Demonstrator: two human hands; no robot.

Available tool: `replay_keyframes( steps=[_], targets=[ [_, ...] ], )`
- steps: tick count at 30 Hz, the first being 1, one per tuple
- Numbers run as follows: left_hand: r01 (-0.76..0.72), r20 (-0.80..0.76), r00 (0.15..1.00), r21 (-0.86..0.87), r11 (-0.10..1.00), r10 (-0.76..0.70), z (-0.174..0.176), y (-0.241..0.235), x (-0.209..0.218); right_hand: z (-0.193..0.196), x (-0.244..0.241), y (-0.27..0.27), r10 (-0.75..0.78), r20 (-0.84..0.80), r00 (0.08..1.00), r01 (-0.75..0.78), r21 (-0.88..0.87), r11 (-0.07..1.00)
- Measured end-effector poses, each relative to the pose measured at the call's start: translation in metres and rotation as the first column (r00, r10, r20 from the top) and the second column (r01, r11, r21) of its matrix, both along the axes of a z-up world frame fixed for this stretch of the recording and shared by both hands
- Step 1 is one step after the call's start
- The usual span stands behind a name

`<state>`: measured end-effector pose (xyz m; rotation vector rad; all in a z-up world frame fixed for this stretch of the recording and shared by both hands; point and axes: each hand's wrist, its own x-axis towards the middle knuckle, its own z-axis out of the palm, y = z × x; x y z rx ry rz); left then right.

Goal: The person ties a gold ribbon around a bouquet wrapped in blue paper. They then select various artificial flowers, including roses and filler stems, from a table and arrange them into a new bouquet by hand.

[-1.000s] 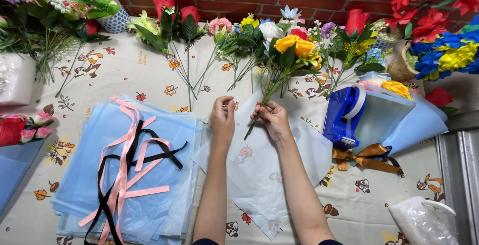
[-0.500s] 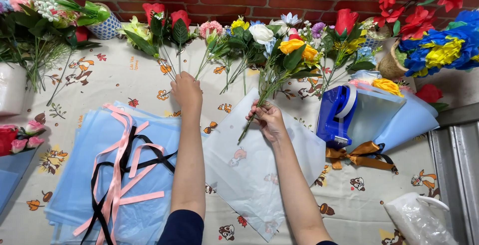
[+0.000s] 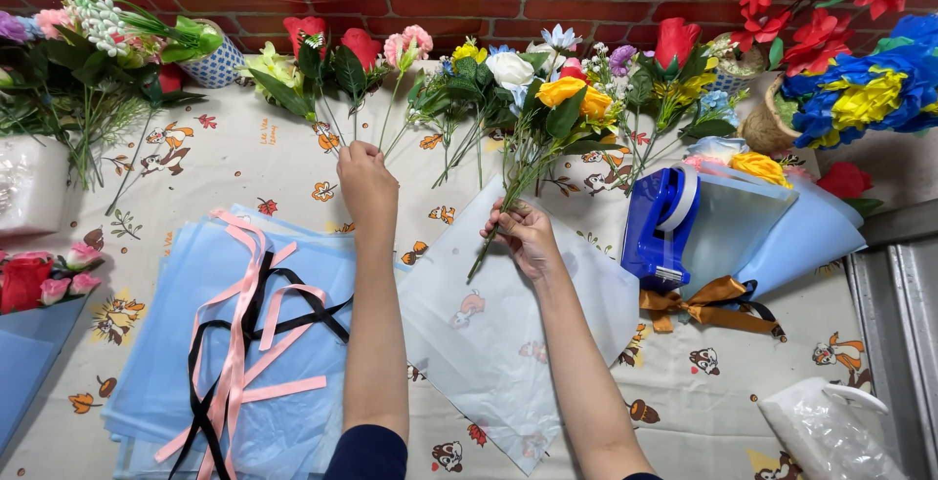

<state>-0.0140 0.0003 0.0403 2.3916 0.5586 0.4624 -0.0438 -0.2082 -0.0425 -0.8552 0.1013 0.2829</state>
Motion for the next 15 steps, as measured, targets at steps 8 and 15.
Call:
replay_keyframes(
  steps=[8, 15],
  targets=[
    [0.049, 0.029, 0.999, -0.173, 0.984, -0.045, 0.004, -0.012, -0.033, 0.004, 0.000, 0.000, -0.006, -0.006, 1.000, 0.006, -0.004, 1.000],
    [0.171, 0.017, 0.977, -0.649, 0.741, -0.211, -0.010, -0.029, -0.060, 0.002, 0.002, 0.001, -0.004, -0.010, 1.000, 0.004, -0.014, 1.000]
  ],
)
